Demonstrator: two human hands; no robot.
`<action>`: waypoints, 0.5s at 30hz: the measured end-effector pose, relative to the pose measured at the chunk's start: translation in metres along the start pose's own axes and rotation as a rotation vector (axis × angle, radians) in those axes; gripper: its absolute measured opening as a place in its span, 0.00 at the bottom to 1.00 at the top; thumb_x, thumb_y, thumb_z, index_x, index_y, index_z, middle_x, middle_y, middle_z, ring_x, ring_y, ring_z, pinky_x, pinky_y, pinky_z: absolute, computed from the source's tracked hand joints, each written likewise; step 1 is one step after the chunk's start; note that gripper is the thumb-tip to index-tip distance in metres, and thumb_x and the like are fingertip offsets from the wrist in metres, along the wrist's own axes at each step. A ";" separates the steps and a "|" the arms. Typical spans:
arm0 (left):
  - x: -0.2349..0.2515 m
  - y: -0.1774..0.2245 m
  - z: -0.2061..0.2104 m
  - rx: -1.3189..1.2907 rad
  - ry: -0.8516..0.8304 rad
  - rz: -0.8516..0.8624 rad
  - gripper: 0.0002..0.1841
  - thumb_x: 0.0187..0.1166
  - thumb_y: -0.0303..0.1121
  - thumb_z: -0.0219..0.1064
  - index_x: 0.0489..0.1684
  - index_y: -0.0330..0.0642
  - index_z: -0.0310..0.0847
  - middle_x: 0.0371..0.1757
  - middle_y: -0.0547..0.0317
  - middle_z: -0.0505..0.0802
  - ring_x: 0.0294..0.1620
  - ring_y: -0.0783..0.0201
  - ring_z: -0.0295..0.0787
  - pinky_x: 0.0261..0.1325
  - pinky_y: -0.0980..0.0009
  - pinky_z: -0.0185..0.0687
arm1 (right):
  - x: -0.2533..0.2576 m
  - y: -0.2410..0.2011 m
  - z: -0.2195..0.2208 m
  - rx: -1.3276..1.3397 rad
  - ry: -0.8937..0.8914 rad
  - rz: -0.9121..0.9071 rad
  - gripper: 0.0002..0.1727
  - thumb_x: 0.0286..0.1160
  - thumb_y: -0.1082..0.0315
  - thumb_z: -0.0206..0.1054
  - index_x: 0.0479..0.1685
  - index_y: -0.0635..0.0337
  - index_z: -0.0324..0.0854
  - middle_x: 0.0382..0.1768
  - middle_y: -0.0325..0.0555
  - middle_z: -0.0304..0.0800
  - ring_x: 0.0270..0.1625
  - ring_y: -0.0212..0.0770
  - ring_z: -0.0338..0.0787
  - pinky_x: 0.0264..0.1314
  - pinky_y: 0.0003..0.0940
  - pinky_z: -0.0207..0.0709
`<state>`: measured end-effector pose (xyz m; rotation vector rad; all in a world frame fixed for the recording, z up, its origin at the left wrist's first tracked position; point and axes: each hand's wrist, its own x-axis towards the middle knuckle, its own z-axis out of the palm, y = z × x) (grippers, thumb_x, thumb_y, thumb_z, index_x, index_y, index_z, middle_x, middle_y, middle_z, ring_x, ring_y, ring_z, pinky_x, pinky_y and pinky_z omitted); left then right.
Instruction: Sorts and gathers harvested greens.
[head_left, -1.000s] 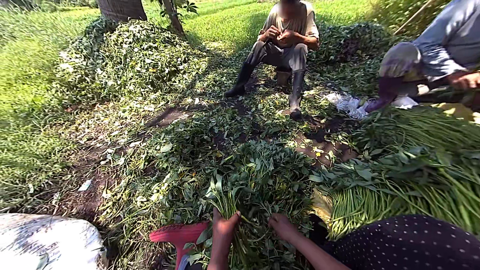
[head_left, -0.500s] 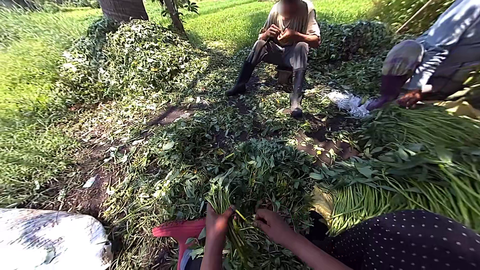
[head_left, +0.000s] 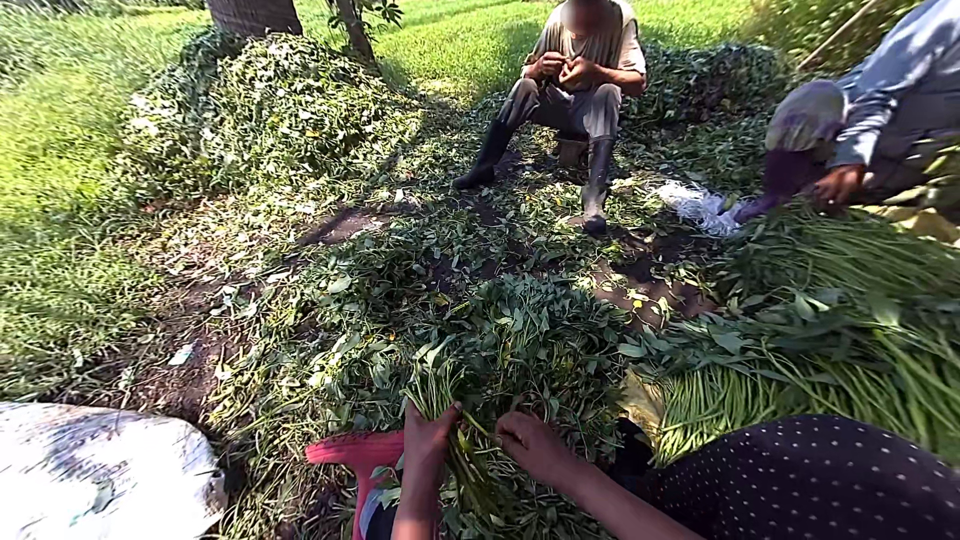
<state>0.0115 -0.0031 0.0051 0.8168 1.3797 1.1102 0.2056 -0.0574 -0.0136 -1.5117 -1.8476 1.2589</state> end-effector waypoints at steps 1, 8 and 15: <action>0.001 0.004 -0.004 0.004 0.031 -0.012 0.36 0.66 0.15 0.76 0.74 0.30 0.59 0.42 0.39 0.88 0.28 0.53 0.90 0.29 0.61 0.91 | -0.001 0.004 -0.001 0.035 -0.010 0.022 0.19 0.91 0.59 0.55 0.57 0.67 0.83 0.57 0.59 0.86 0.61 0.52 0.86 0.71 0.49 0.77; 0.007 0.017 -0.020 -0.088 0.102 -0.039 0.37 0.70 0.15 0.74 0.78 0.32 0.55 0.42 0.38 0.88 0.28 0.52 0.91 0.29 0.59 0.92 | -0.004 0.024 -0.009 -0.178 -0.118 0.058 0.28 0.94 0.47 0.47 0.79 0.53 0.77 0.72 0.51 0.84 0.79 0.56 0.76 0.86 0.56 0.63; 0.012 0.011 -0.030 -0.149 0.241 0.029 0.35 0.72 0.12 0.69 0.76 0.33 0.53 0.39 0.38 0.89 0.27 0.51 0.91 0.27 0.59 0.91 | -0.022 0.023 0.035 -0.371 -0.207 0.044 0.25 0.96 0.54 0.45 0.57 0.67 0.80 0.47 0.65 0.90 0.58 0.66 0.90 0.65 0.64 0.79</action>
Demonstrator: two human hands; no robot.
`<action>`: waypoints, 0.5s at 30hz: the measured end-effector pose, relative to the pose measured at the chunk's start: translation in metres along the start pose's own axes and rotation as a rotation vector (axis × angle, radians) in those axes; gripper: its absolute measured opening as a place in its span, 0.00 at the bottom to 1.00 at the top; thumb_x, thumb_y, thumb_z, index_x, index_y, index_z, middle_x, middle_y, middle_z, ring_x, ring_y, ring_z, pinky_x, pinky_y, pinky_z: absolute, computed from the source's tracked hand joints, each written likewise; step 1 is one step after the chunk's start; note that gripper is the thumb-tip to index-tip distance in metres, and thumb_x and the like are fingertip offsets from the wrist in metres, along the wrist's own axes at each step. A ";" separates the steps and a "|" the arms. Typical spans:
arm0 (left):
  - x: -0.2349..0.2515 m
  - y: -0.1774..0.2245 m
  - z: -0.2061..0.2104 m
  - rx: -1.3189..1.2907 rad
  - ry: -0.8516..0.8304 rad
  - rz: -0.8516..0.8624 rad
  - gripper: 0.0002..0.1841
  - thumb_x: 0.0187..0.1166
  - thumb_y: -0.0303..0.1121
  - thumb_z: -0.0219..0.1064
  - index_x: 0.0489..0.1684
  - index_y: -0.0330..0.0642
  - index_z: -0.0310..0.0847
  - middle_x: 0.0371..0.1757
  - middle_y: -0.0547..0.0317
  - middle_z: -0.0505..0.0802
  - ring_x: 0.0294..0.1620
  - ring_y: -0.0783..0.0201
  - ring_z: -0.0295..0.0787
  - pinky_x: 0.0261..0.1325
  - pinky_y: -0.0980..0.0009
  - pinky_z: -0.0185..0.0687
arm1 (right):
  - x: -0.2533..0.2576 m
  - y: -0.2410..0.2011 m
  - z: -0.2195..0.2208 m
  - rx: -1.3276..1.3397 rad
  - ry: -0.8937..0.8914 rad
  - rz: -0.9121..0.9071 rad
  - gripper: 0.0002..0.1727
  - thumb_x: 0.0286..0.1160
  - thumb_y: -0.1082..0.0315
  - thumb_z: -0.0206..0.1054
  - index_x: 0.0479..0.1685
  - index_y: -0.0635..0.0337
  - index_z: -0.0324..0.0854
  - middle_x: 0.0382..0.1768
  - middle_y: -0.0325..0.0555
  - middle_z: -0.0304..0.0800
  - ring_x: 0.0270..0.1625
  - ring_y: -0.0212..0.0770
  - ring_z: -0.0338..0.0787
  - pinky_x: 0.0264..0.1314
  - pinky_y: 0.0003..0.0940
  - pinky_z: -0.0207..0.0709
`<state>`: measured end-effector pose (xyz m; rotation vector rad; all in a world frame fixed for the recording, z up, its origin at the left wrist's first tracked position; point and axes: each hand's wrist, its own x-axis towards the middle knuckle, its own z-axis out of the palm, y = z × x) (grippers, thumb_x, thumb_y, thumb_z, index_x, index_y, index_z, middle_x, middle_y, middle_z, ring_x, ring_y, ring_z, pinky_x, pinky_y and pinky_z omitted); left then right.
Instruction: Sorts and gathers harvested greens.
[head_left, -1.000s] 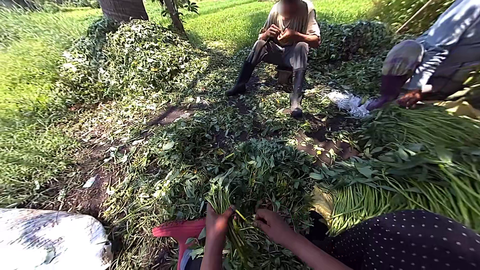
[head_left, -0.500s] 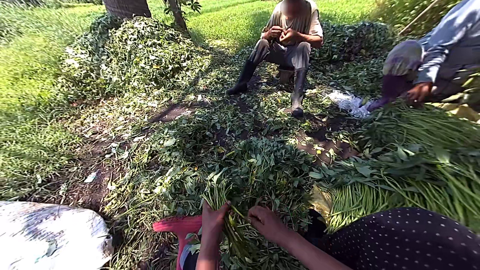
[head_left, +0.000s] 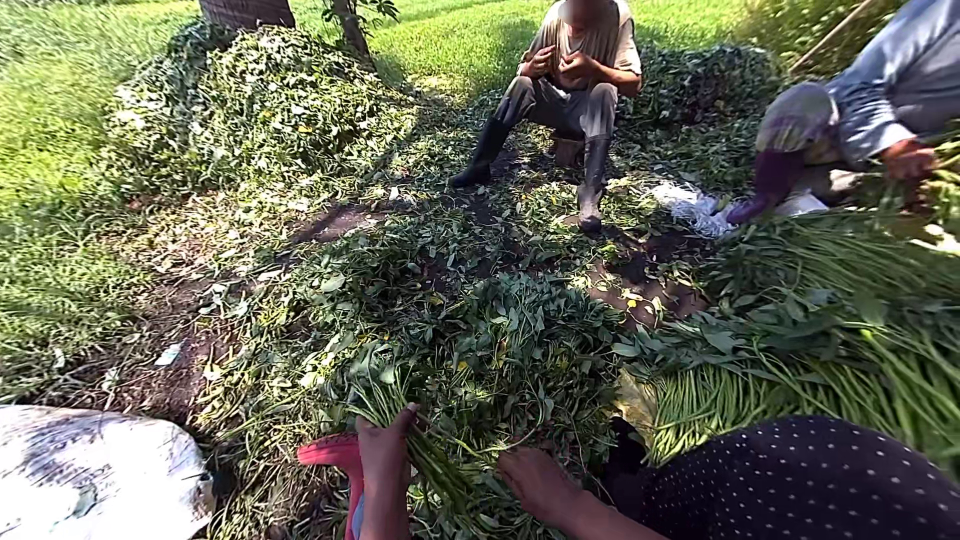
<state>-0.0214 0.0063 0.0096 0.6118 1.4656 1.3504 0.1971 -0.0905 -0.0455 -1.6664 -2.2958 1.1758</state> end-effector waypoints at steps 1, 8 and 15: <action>0.001 -0.004 -0.001 -0.021 0.033 0.009 0.37 0.71 0.11 0.69 0.78 0.34 0.51 0.40 0.37 0.89 0.27 0.50 0.92 0.27 0.58 0.91 | 0.000 -0.001 0.004 0.021 -0.030 0.008 0.26 0.96 0.53 0.44 0.59 0.67 0.79 0.46 0.66 0.90 0.57 0.67 0.91 0.63 0.65 0.80; 0.009 -0.018 -0.003 -0.089 0.202 0.058 0.40 0.75 0.10 0.63 0.83 0.41 0.41 0.38 0.40 0.86 0.24 0.50 0.92 0.26 0.55 0.94 | 0.004 0.008 0.005 0.081 -0.153 0.105 0.28 0.97 0.50 0.42 0.62 0.66 0.78 0.49 0.66 0.90 0.57 0.67 0.91 0.61 0.68 0.80; 0.016 0.034 -0.033 0.064 0.278 0.188 0.39 0.77 0.14 0.64 0.84 0.37 0.42 0.38 0.51 0.84 0.24 0.64 0.89 0.28 0.66 0.92 | 0.013 0.080 0.027 0.499 -0.015 0.562 0.37 0.84 0.38 0.60 0.67 0.67 0.82 0.69 0.65 0.83 0.71 0.61 0.84 0.76 0.62 0.74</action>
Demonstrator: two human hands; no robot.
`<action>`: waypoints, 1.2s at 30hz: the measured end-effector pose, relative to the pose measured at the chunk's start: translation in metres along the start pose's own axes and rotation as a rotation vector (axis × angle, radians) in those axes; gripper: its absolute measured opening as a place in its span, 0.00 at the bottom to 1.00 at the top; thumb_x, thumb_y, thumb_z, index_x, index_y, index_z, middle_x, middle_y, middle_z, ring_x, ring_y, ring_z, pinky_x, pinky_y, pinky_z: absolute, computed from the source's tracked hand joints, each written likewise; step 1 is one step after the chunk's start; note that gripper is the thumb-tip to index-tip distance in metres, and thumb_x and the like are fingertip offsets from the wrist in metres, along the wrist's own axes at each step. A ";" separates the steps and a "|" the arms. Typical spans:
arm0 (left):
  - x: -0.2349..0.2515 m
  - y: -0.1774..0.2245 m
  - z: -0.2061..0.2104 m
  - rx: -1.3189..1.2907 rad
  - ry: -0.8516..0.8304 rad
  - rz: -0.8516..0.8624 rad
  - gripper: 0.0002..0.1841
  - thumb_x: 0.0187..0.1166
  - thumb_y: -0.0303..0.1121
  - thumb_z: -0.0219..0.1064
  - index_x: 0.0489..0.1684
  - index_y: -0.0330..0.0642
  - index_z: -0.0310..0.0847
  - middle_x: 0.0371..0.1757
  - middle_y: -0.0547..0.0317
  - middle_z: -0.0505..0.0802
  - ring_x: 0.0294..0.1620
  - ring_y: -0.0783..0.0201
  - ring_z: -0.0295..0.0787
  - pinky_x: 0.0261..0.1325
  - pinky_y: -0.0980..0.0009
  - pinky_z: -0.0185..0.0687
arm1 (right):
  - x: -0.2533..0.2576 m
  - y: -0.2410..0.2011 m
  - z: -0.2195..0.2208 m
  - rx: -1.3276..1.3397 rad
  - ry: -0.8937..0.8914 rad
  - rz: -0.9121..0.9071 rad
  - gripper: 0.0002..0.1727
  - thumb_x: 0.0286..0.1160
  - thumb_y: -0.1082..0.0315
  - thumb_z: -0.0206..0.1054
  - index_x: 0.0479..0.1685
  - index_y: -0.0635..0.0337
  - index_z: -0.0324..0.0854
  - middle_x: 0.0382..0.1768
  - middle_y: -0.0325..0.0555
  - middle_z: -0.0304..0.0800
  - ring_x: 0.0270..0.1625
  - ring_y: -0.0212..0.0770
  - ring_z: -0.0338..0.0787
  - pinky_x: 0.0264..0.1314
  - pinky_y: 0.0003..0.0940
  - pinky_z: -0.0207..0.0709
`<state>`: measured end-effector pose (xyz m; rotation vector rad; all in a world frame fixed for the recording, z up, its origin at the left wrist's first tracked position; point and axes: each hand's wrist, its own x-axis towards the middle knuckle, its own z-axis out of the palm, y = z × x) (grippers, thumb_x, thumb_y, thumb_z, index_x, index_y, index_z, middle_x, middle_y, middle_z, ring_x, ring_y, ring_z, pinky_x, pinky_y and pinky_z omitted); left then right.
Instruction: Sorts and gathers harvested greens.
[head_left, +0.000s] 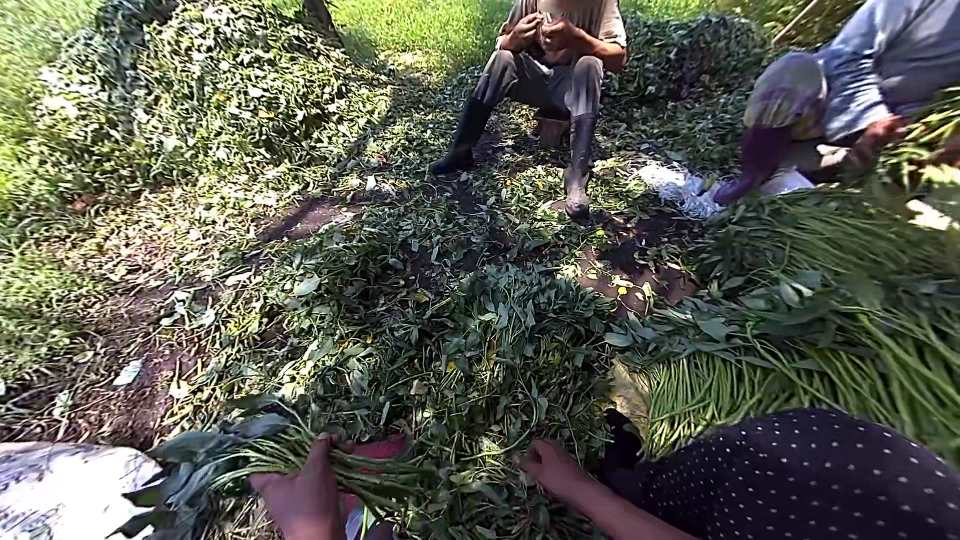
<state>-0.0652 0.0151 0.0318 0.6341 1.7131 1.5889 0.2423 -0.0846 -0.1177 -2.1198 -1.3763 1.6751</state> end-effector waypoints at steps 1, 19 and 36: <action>-0.002 -0.001 0.003 0.034 -0.031 -0.009 0.38 0.76 0.14 0.64 0.84 0.36 0.42 0.36 0.51 0.85 0.23 0.63 0.89 0.26 0.66 0.92 | 0.007 -0.003 0.000 0.137 0.031 0.094 0.37 0.83 0.39 0.62 0.70 0.68 0.79 0.65 0.64 0.86 0.65 0.59 0.88 0.71 0.59 0.79; -0.029 -0.036 0.036 0.142 -0.374 -0.353 0.36 0.71 0.15 0.72 0.76 0.32 0.54 0.37 0.38 0.89 0.27 0.52 0.91 0.26 0.59 0.90 | -0.024 -0.082 -0.014 -0.011 0.121 -0.353 0.19 0.84 0.58 0.61 0.58 0.66 0.80 0.49 0.60 0.88 0.52 0.56 0.90 0.60 0.56 0.82; -0.060 -0.048 0.043 0.014 -0.637 -0.486 0.44 0.60 0.07 0.71 0.79 0.36 0.49 0.41 0.36 0.89 0.31 0.47 0.93 0.28 0.59 0.92 | -0.044 -0.082 -0.002 -0.341 0.087 -0.632 0.20 0.92 0.60 0.53 0.69 0.61 0.82 0.63 0.62 0.87 0.65 0.61 0.89 0.67 0.60 0.80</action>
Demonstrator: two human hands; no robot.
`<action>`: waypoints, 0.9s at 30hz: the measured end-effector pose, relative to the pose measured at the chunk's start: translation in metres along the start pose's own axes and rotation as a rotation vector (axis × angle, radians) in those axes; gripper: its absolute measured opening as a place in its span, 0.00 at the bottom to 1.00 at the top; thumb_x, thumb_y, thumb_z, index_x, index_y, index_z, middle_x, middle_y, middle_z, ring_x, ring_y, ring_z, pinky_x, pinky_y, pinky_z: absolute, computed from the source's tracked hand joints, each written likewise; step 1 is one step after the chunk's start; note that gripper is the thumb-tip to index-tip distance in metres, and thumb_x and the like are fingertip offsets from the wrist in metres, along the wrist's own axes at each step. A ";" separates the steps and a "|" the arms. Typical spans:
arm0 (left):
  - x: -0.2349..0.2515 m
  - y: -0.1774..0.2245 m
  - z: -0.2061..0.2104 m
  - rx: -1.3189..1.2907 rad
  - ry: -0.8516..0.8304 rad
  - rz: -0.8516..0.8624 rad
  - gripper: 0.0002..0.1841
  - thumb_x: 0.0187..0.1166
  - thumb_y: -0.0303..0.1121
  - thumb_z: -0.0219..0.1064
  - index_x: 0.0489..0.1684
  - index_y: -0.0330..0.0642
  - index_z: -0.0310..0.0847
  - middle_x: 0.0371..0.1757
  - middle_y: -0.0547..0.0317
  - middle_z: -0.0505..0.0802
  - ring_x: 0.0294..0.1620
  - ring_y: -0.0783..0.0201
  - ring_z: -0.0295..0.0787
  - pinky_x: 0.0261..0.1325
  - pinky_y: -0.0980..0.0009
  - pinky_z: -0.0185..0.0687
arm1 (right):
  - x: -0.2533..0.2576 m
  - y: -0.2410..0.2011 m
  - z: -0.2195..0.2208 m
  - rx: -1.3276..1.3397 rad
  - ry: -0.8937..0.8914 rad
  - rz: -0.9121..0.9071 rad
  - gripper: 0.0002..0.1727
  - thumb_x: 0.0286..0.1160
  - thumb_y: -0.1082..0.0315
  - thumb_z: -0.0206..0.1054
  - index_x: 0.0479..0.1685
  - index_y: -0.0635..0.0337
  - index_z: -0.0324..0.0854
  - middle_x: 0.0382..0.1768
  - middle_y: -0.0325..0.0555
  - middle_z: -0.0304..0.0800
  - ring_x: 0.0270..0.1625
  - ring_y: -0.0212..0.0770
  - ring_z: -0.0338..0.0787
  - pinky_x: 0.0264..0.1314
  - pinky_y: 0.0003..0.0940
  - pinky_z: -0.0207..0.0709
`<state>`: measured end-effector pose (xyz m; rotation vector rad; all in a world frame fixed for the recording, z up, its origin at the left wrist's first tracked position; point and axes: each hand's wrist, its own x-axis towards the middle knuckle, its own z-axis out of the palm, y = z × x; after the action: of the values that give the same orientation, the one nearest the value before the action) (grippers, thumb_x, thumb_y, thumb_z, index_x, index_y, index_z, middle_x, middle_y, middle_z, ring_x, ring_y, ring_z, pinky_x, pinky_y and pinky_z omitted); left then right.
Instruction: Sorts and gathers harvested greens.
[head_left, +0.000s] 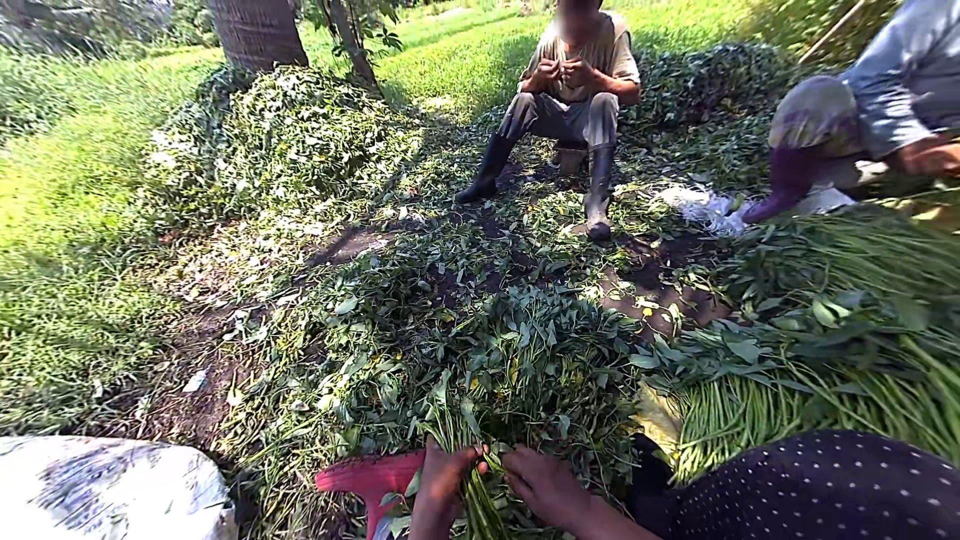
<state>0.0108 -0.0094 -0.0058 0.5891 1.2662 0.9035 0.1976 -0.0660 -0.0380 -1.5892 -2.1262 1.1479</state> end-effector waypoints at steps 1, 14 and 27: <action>-0.001 0.000 0.002 0.022 -0.003 0.028 0.46 0.58 0.07 0.72 0.79 0.36 0.49 0.41 0.36 0.89 0.31 0.48 0.92 0.27 0.59 0.92 | -0.001 0.000 -0.001 0.025 -0.014 0.016 0.21 0.92 0.59 0.52 0.71 0.60 0.81 0.64 0.60 0.87 0.67 0.59 0.88 0.71 0.60 0.79; -0.007 -0.006 0.017 0.038 0.028 0.162 0.49 0.54 0.08 0.76 0.80 0.35 0.50 0.43 0.36 0.88 0.33 0.49 0.92 0.35 0.56 0.92 | 0.006 -0.022 0.012 1.033 0.132 0.314 0.26 0.97 0.55 0.42 0.68 0.67 0.77 0.46 0.52 0.90 0.40 0.42 0.92 0.49 0.41 0.88; -0.010 -0.008 0.015 0.211 0.080 0.181 0.48 0.55 0.11 0.79 0.81 0.33 0.55 0.49 0.36 0.89 0.35 0.51 0.93 0.36 0.58 0.93 | 0.006 -0.029 0.011 1.323 0.191 0.538 0.13 0.92 0.64 0.55 0.62 0.64 0.76 0.42 0.47 0.88 0.38 0.38 0.89 0.45 0.33 0.84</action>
<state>0.0272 -0.0204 -0.0032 0.8519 1.4072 0.9572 0.1685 -0.0683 -0.0259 -1.3937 -0.4180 1.8316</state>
